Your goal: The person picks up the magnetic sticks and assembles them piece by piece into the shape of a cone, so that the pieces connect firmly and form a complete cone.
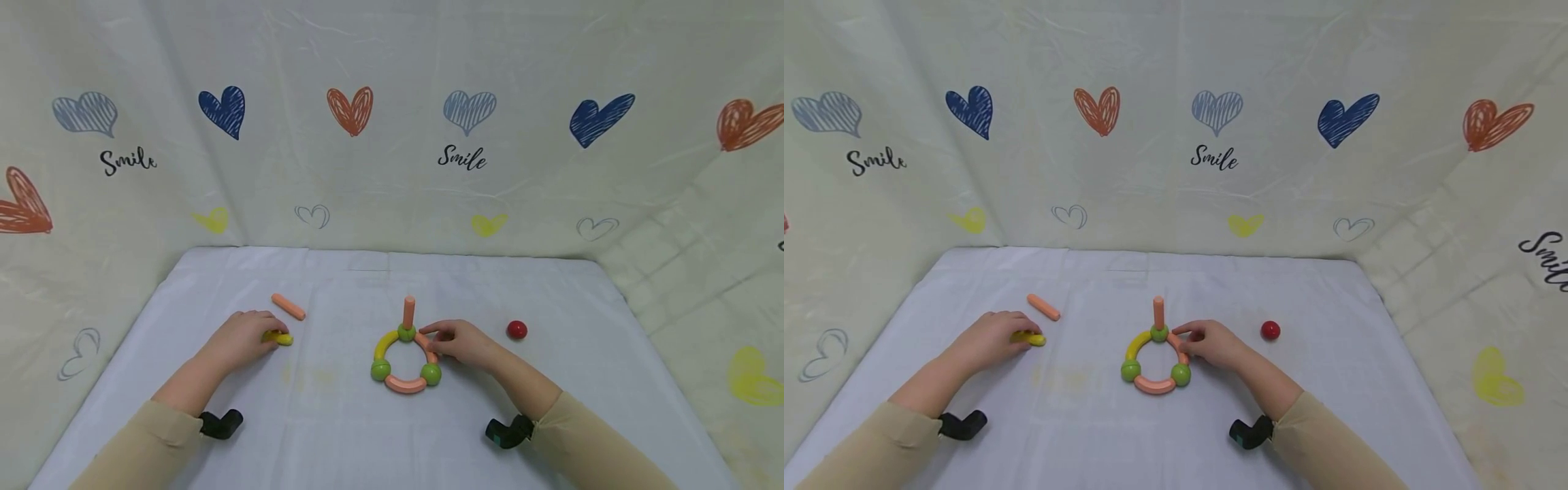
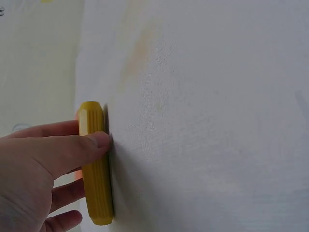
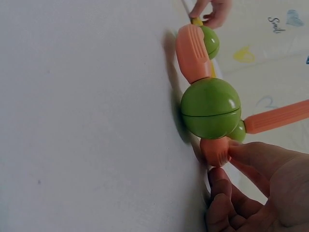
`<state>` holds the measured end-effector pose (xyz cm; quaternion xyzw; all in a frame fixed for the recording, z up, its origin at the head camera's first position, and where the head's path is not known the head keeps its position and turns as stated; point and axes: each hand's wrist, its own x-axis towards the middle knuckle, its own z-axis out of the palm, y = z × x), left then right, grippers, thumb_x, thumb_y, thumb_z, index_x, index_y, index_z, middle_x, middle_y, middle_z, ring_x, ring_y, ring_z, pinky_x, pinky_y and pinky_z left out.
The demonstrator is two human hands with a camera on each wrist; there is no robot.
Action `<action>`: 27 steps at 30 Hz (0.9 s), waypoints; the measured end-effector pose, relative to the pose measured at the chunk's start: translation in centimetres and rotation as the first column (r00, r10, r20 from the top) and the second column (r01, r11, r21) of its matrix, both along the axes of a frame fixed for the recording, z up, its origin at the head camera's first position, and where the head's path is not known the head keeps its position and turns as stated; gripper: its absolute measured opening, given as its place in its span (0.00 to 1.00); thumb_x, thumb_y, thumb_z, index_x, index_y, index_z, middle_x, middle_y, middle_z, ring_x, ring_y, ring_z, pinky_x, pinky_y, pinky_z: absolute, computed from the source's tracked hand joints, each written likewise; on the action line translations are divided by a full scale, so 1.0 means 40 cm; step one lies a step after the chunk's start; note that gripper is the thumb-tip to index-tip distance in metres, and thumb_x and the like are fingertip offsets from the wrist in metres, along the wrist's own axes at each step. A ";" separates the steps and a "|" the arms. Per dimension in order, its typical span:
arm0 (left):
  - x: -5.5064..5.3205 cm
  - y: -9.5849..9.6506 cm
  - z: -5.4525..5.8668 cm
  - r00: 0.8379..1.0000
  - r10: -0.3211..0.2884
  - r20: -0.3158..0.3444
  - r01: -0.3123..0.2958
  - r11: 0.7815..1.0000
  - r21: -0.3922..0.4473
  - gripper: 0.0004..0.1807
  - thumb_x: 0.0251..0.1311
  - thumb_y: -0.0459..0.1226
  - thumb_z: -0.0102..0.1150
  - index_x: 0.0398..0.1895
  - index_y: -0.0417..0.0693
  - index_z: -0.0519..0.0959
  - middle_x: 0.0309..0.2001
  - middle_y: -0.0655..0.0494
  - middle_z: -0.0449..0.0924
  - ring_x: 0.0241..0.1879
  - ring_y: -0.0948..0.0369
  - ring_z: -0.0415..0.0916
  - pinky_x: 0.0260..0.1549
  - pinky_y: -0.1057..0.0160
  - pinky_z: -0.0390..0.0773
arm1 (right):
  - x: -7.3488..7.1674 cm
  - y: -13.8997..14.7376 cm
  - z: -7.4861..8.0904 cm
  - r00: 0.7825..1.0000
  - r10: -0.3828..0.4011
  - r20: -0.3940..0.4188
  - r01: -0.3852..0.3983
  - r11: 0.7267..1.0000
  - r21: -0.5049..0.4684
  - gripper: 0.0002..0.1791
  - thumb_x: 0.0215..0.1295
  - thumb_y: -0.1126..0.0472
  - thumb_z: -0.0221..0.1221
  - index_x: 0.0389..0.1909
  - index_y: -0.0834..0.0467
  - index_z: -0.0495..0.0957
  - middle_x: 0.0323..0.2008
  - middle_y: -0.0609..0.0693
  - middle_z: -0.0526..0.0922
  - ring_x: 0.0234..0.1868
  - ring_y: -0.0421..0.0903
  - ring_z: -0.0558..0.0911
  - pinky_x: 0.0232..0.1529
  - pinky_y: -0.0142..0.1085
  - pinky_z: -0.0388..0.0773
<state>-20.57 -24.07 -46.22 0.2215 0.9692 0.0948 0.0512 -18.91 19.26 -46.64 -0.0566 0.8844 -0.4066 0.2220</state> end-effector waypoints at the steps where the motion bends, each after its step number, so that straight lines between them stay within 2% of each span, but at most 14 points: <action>1: 0.000 0.001 0.001 1.000 0.003 0.005 -0.003 1.000 0.003 0.13 0.55 0.38 0.72 0.44 0.58 0.86 0.44 0.62 0.83 0.48 0.55 0.78 0.48 0.46 0.71 | 0.000 0.000 0.000 1.000 -0.001 0.000 0.001 1.000 -0.001 0.18 0.66 0.55 0.65 0.56 0.50 0.82 0.34 0.49 0.78 0.30 0.47 0.74 0.31 0.36 0.72; 7: 0.009 0.010 0.008 0.999 0.028 0.019 -0.028 0.999 0.032 0.13 0.56 0.39 0.72 0.45 0.58 0.85 0.46 0.61 0.83 0.49 0.54 0.78 0.51 0.45 0.71 | 0.002 0.000 -0.001 1.000 0.002 -0.007 -0.002 1.000 0.008 0.18 0.65 0.55 0.65 0.56 0.49 0.82 0.34 0.49 0.78 0.32 0.46 0.74 0.32 0.36 0.72; 14: 0.027 0.027 0.008 0.999 0.039 -0.033 -0.034 0.992 0.123 0.14 0.55 0.37 0.73 0.46 0.58 0.85 0.45 0.62 0.82 0.45 0.56 0.79 0.49 0.50 0.76 | 0.002 0.002 0.000 1.000 0.003 -0.002 -0.003 1.000 0.005 0.18 0.66 0.55 0.65 0.56 0.49 0.82 0.35 0.49 0.79 0.32 0.46 0.75 0.31 0.35 0.72; 20: 0.044 0.061 0.010 0.997 0.029 -0.068 -0.014 0.977 0.213 0.15 0.55 0.38 0.73 0.46 0.57 0.85 0.48 0.63 0.82 0.48 0.57 0.79 0.49 0.52 0.77 | 0.000 0.003 -0.002 1.000 0.015 -0.002 -0.015 1.000 0.013 0.19 0.66 0.54 0.65 0.57 0.49 0.82 0.35 0.49 0.79 0.31 0.46 0.75 0.30 0.34 0.72; 27: 0.066 0.108 0.014 0.998 0.050 -0.036 -0.038 0.958 0.283 0.16 0.58 0.39 0.71 0.50 0.59 0.83 0.50 0.64 0.81 0.48 0.59 0.78 0.48 0.53 0.76 | -0.005 0.005 -0.005 1.000 0.019 0.008 -0.019 1.000 -0.003 0.18 0.66 0.56 0.64 0.57 0.50 0.82 0.33 0.49 0.80 0.26 0.46 0.74 0.28 0.33 0.71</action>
